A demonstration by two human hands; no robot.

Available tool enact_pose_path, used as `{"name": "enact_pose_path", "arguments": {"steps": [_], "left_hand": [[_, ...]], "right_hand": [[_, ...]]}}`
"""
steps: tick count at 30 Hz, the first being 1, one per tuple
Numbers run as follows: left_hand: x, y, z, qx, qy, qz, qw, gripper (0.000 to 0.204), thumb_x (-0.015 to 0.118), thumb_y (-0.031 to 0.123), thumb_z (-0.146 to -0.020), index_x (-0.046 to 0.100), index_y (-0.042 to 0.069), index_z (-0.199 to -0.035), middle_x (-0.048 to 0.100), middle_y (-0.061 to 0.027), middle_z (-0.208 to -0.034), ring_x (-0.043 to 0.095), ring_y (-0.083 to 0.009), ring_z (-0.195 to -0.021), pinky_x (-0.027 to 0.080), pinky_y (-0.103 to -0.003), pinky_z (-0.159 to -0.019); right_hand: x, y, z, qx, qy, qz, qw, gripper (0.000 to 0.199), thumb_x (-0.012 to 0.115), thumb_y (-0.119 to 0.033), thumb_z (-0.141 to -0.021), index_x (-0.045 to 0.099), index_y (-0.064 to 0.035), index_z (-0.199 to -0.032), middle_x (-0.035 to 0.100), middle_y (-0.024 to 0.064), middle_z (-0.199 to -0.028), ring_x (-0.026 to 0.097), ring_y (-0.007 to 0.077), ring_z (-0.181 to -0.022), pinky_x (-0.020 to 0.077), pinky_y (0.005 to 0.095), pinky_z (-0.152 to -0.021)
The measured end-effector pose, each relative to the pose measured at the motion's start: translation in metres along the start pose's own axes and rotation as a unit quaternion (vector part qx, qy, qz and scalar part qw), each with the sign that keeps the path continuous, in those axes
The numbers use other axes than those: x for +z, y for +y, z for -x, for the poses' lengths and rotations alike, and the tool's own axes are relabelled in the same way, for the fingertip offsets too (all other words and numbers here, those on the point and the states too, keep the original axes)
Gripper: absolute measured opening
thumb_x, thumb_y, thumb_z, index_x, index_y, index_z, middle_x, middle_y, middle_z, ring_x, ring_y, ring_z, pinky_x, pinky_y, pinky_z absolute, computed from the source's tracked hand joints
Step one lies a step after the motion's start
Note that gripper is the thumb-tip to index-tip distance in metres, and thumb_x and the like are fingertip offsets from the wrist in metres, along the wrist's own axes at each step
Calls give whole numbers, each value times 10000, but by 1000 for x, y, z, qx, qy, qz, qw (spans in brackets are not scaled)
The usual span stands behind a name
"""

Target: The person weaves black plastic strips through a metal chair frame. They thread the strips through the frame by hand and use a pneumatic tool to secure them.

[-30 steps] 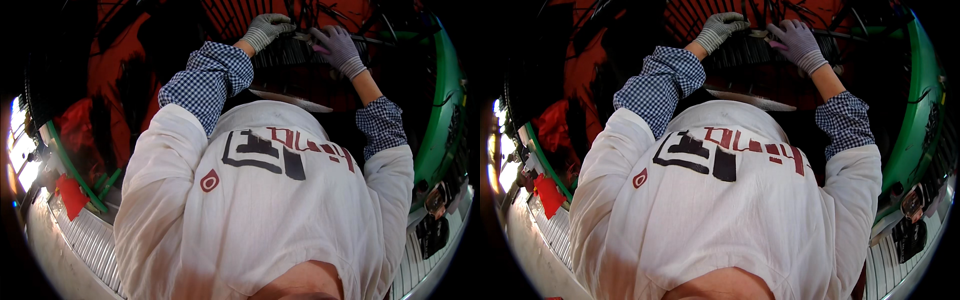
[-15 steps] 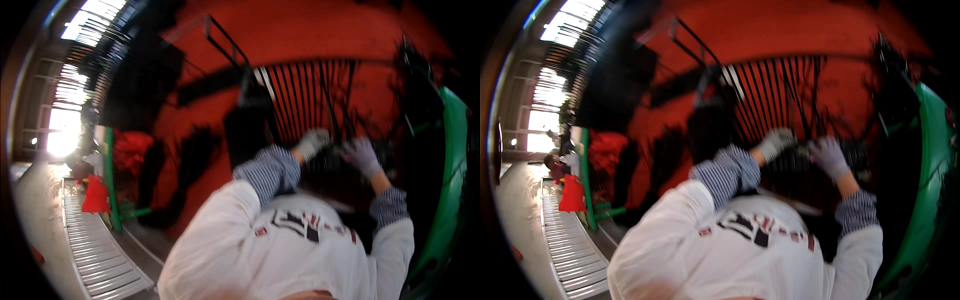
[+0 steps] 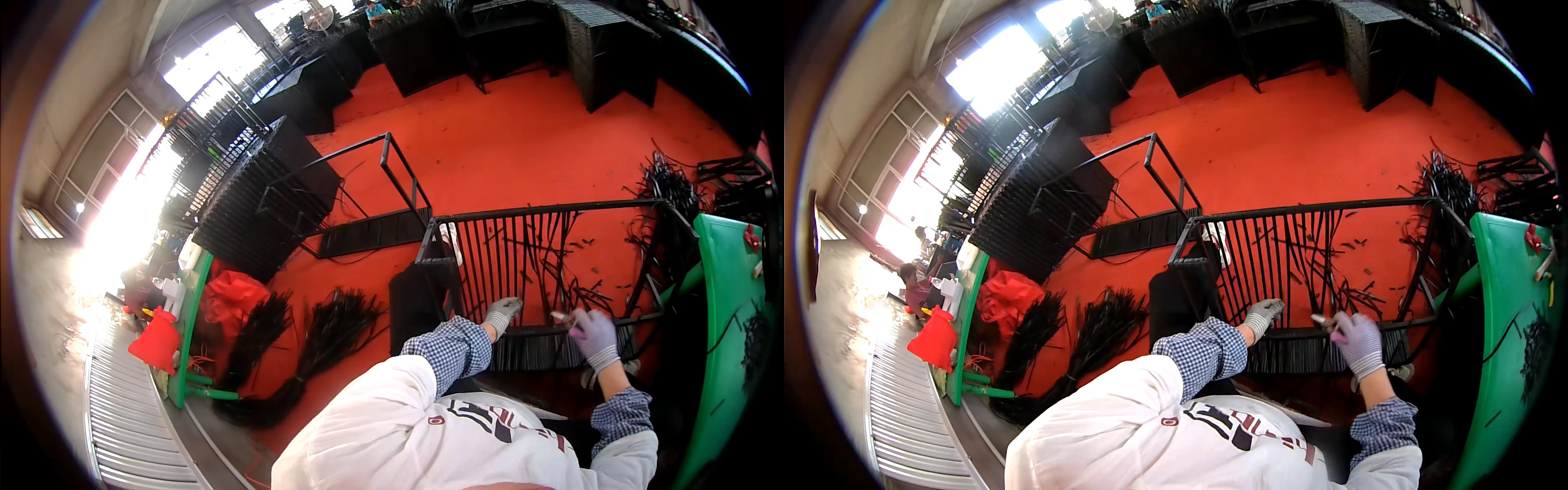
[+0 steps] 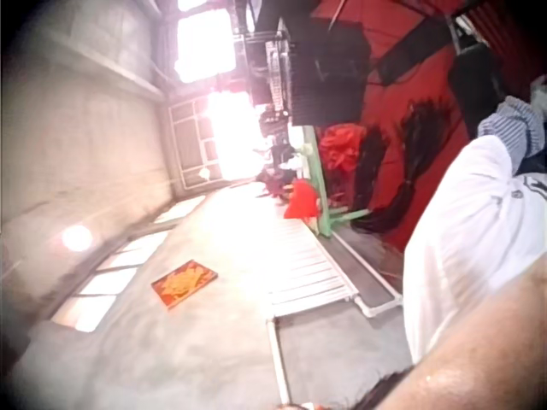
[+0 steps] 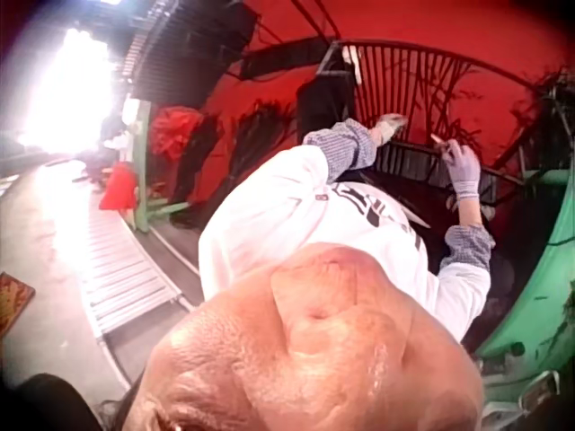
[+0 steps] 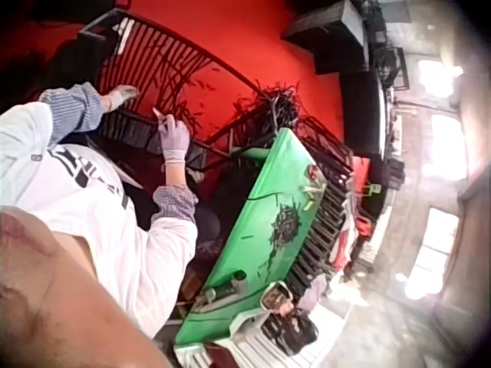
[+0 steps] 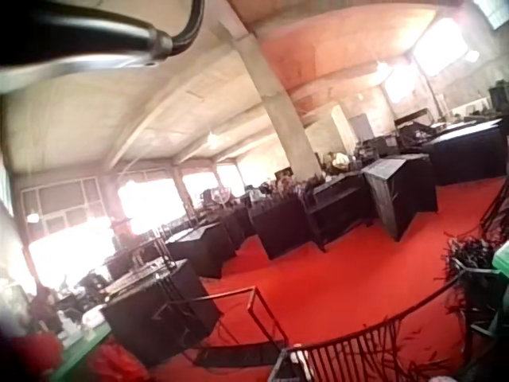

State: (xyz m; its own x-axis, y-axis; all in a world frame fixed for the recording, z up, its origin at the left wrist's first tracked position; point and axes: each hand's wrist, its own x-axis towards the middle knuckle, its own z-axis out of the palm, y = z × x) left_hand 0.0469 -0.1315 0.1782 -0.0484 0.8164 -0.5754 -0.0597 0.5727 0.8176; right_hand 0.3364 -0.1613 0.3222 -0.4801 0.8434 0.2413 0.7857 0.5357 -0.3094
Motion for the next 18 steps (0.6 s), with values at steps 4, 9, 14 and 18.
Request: {"name": "enact_pose_path", "arguments": {"steps": [4, 9, 14, 18], "left_hand": [[15, 22, 24, -46, 60, -227, 971, 610, 567, 441, -1019, 487, 50, -1480, 666, -146, -1282, 678, -247, -942, 572, -390, -810], [-5, -13, 27, 46, -55, -507, 859, 601, 464, 520, -1024, 476, 140, -1489, 633, -132, -1342, 672, -309, -1080, 577, -435, -870], [-4, 7, 80, 159, -84, -603, 778, 489, 465, 556, -1010, 667, 125, -1124, 710, -152, -986, 697, -350, -901, 545, -505, -787], [-15, -18, 37, 253, -16, -552, 794, 358, 570, 456, -951, 652, 107, -955, 699, -152, -898, 677, -383, -854, 517, -515, -753]], "right_hand": [[-108, 8, 6, -11, 254, 121, 960, 462, 732, -160, -817, 626, -44, -1252, 631, 149, -1059, 587, 355, -1017, 477, 466, -912], [-186, 174, 157, 337, 279, 205, 875, 672, 736, -246, -891, 462, -168, -1499, 588, 231, -1300, 571, 415, -1178, 471, 509, -1009], [-197, 248, 316, 551, 133, 426, 705, 670, 601, -530, -949, 410, -269, -1536, 579, 175, -1369, 587, 378, -1205, 488, 495, -990], [-154, 243, 274, 592, 125, 389, 695, 750, 498, -681, -936, 406, -251, -1544, 479, 164, -1519, 517, 388, -1317, 431, 512, -1068]]}}
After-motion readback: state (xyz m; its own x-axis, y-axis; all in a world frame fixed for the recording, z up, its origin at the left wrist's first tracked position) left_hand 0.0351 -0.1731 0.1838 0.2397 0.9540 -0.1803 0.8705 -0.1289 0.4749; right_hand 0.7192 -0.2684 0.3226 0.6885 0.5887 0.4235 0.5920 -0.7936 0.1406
